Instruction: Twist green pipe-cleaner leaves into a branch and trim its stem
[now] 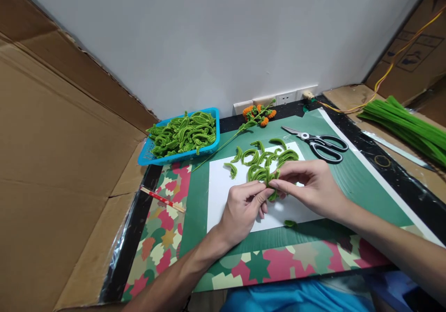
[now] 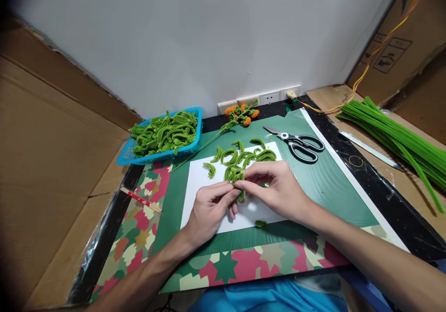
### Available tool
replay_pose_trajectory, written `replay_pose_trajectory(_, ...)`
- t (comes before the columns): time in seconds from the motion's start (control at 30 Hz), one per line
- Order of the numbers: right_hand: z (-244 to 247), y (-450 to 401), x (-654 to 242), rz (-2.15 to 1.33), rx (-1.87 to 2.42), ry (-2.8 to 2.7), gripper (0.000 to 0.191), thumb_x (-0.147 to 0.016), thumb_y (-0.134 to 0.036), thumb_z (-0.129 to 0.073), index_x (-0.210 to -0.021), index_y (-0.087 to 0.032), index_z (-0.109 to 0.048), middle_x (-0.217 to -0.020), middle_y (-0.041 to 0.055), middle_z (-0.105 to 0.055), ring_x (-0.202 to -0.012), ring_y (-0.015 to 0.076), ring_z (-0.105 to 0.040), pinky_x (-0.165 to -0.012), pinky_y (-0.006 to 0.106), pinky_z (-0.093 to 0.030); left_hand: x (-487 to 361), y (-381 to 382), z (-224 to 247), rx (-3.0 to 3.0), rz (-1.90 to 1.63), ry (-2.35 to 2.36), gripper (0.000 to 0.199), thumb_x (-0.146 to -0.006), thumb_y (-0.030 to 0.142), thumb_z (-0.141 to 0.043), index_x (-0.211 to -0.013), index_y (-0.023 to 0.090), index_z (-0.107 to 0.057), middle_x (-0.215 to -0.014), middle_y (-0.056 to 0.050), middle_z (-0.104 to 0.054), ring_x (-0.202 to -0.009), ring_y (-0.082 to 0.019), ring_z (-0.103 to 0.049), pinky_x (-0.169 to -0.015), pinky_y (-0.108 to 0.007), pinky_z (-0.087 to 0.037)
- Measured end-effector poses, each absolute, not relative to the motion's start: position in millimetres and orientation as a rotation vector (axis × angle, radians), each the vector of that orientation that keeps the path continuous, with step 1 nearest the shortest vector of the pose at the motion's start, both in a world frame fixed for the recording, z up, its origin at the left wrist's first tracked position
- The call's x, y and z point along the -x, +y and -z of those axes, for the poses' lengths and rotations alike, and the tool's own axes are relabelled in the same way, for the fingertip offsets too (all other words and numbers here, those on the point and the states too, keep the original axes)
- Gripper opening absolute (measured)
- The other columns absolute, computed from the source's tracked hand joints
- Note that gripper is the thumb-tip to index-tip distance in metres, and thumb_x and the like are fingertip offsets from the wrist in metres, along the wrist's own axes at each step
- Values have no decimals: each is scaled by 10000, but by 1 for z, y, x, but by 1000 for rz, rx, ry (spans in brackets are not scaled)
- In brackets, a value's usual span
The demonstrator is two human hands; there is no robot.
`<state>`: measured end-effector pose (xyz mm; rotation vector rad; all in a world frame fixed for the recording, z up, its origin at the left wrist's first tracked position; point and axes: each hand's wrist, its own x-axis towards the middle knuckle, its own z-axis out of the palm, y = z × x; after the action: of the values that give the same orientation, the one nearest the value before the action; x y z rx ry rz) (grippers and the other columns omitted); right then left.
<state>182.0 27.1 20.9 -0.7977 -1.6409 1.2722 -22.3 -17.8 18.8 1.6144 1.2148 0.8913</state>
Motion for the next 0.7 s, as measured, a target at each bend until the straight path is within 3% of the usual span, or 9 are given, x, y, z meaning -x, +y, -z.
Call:
replay_pose_trajectory(0.13,-18,27,-181,-1328,824,-1600,222,-928,-348,-809,-789,-179,-770,-727,28,-743,-635,148,-682,-579,250,-547,23,-19,-18,-1687,-844,1241,463,-1095,423,-563,-708,188,-660,-635,-5,-623,-562,-124,-581,-596,-254,-484)
replay_pose_trajectory(0.27,-19,26,-177,-1411,833,-1494,288,-899,-434,-843,-791,-181,-760,-693,23,-730,-616,165,-708,-581,266,-594,24,-20,-16,-1528,-827,1239,407,-1087,495,-562,-840,186,-657,-617,16,-613,-522,-113,-564,-542,-234,-462)
replay_pose_trajectory(0.43,-16,25,-173,-1499,817,-1319,289,-894,-474,-838,-956,-193,-806,-812,45,-772,-620,186,-748,-582,304,-652,20,-18,-12,-1291,-933,1192,381,-1016,550,-670,-907,189,-620,-709,10,-678,-475,-101,-590,-451,-208,-458)
replay_pose_trajectory(0.53,-12,28,-172,-1512,833,-1281,291,-906,-460,-825,-996,-184,-811,-797,47,-769,-608,167,-724,-557,290,-645,18,-16,-10,-1244,-988,1174,388,-1010,571,-666,-963,189,-618,-803,-14,-716,-477,-99,-615,-426,-204,-464)
replay_pose_trajectory(0.7,-6,30,-170,-1510,835,-1226,381,-805,-441,-920,-1022,-174,-757,-761,30,-756,-588,150,-690,-515,258,-609,19,-17,-11,-1322,-956,1218,372,-1047,533,-622,-912,188,-592,-786,-8,-700,-498,-85,-596,-450,-193,-452)
